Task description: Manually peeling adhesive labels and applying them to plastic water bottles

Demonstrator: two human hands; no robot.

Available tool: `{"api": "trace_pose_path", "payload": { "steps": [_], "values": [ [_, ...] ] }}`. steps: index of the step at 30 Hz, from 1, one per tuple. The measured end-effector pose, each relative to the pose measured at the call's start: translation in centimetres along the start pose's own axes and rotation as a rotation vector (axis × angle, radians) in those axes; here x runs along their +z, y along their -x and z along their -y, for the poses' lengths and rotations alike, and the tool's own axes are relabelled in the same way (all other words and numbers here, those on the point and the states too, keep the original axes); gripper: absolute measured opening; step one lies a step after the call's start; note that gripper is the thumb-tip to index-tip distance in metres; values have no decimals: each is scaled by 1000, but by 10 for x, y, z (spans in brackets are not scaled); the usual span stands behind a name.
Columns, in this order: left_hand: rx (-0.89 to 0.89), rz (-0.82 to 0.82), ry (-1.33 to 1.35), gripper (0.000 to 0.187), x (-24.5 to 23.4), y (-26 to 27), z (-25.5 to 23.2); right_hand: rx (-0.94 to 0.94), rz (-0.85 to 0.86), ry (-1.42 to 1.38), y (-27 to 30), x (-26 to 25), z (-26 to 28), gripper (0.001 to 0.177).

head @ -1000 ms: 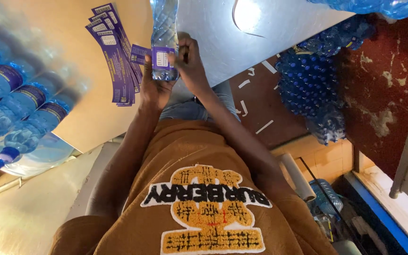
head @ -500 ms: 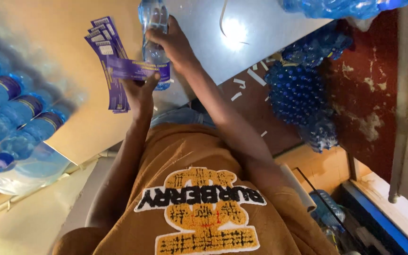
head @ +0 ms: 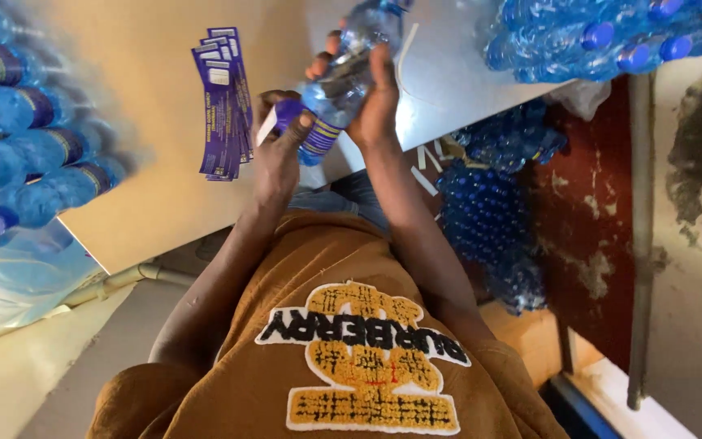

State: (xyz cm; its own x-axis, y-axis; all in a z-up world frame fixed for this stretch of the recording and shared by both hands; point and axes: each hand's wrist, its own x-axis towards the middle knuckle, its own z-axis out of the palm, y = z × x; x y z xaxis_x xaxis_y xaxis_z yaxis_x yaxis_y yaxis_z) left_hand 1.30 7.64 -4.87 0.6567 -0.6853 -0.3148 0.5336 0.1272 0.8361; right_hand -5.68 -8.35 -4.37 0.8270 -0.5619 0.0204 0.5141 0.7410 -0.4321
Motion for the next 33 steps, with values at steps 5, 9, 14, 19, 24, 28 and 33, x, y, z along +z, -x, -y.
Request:
{"api": "trace_pose_path", "payload": {
  "steps": [5, 9, 14, 19, 24, 28, 33],
  "values": [
    [-357, 93, -6, 79, 30, 11, -43, -29, 152, -83, 5, 18, 28, 81],
    [124, 148, -321, 56, 52, 29, -79, 34, 88, -54, 12, 48, 50, 89],
    [496, 257, -657, 58, 52, 38, -83, -80, 92, -184, 23, 52, 54, 90],
    [360, 274, -366, 28, 62, 37, -86, -50, 173, -123, 33, 50, 74, 88],
    [67, 324, -197, 21, 63, 40, -87, -34, 254, -167, 41, 50, 77, 91],
    [50, 386, -220, 34, 59, 40, -84, 1, 263, -183, 41, 51, 75, 88],
    [-114, 474, -127, 27, 37, 30, -89, 42, 261, -274, 40, 56, 65, 86]
  ]
}}
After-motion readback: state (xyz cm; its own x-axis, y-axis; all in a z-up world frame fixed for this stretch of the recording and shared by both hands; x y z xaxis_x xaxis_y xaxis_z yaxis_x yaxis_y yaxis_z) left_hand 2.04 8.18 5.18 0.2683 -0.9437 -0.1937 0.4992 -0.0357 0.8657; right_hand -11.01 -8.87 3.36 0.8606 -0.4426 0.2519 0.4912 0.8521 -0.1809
